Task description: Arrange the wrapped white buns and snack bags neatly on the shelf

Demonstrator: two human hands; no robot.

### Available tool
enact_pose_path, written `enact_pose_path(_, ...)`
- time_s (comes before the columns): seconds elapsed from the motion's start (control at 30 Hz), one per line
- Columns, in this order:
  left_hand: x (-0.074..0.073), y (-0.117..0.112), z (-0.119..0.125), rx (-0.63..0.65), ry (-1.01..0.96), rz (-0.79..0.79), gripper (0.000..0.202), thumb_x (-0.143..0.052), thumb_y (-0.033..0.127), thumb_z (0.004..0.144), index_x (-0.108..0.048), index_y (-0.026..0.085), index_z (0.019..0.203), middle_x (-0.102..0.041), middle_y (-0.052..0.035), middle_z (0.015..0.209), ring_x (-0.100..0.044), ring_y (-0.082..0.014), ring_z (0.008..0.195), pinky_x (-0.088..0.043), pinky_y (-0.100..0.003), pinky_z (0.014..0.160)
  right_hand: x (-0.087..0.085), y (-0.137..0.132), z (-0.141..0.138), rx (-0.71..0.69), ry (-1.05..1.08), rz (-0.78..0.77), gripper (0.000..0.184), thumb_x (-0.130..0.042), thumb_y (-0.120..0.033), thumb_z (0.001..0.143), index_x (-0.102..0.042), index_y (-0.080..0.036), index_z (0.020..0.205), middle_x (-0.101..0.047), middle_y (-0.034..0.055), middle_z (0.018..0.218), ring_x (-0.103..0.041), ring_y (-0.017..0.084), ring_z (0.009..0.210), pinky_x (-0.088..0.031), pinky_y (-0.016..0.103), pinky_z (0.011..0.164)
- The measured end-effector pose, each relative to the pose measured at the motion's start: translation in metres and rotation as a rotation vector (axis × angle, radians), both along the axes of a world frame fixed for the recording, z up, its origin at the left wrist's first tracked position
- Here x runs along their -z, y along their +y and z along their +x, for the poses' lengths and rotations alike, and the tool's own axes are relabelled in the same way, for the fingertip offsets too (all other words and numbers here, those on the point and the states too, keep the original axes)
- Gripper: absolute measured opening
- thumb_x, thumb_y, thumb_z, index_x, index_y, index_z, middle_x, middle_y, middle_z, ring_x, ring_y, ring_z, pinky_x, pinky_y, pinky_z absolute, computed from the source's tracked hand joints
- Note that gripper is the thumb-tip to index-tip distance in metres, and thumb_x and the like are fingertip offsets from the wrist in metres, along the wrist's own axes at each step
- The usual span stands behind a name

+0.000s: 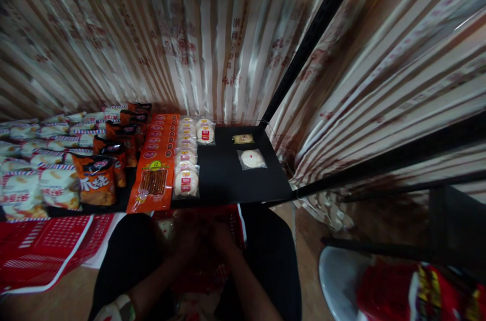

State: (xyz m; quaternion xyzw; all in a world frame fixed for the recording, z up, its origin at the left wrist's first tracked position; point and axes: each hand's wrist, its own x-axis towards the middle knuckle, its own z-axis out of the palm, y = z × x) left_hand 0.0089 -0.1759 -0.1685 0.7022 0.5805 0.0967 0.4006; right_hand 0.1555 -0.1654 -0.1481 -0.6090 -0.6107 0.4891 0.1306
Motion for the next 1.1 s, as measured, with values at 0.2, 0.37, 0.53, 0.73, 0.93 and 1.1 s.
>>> enact_pose_path(0.2,-0.011,-0.006,-0.008,-0.064,0.047,0.136,0.032,-0.034,0.022,0.086,-0.063,0.017,0.099,-0.063,-0.0119,0.108,-0.056,-0.0242,0.106,-0.037,-0.042,0.101,-0.007,0.002,0.000,-0.045,-0.049,0.056,0.028,-0.051,-0.025,0.082,-0.069,-0.020,0.103,-0.071,0.0077,0.105,-0.065,0.020,0.095,-0.045,0.025,0.082)
enact_pose_path(0.37,-0.006,-0.014,-0.014,-0.094,-0.019,0.143,0.034,-0.036,0.023,0.085,-0.061,0.016,0.107,-0.062,-0.0136,0.113,-0.055,-0.0251,0.110,-0.037,-0.041,0.102,-0.004,-0.001,-0.004,-0.092,-0.132,0.076,0.021,-0.051,-0.027,0.084,-0.069,-0.017,0.090,-0.072,0.0080,0.091,-0.066,0.018,0.083,-0.044,0.023,0.071)
enact_pose_path(0.53,-0.002,-0.019,-0.012,-0.133,-0.050,0.118,0.034,-0.036,0.022,0.084,-0.062,0.016,0.106,-0.061,-0.0145,0.116,-0.056,-0.0245,0.110,-0.039,-0.038,0.101,-0.010,-0.005,-0.010,-0.098,-0.193,0.072,0.019,-0.053,-0.025,0.083,-0.068,-0.018,0.092,-0.071,0.0085,0.096,-0.065,0.019,0.089,-0.043,0.023,0.074)
enact_pose_path(0.73,-0.004,-0.019,-0.008,-0.176,-0.064,0.112,0.032,-0.033,0.018,0.084,-0.062,0.015,0.097,-0.065,-0.0137,0.105,-0.058,-0.0227,0.102,-0.042,-0.037,0.095,-0.024,-0.003,-0.018,-0.104,-0.238,0.072,0.028,-0.048,-0.013,0.080,-0.069,-0.017,0.098,-0.070,0.0097,0.104,-0.064,0.020,0.096,-0.043,0.025,0.080)
enact_pose_path(0.93,-0.015,-0.020,-0.016,-0.239,-0.109,0.164,0.028,-0.033,0.023,0.086,-0.061,0.019,0.086,-0.065,-0.0104,0.096,-0.060,-0.0221,0.094,-0.044,-0.038,0.091,-0.034,-0.004,-0.024,-0.101,-0.152,0.115,0.027,-0.046,-0.014,0.082,-0.069,-0.018,0.095,-0.071,0.0078,0.099,-0.064,0.019,0.093,-0.042,0.024,0.080)
enact_pose_path(1.1,-0.039,-0.013,-0.023,-0.274,-0.249,0.226,0.022,-0.039,0.028,0.084,-0.059,0.021,0.082,-0.065,-0.0092,0.095,-0.059,-0.0223,0.094,-0.046,-0.040,0.089,-0.040,-0.002,-0.016,-0.086,-0.049,0.193,0.024,-0.045,-0.024,0.085,-0.069,-0.018,0.086,-0.071,0.0065,0.091,-0.063,0.018,0.086,-0.042,0.025,0.077)
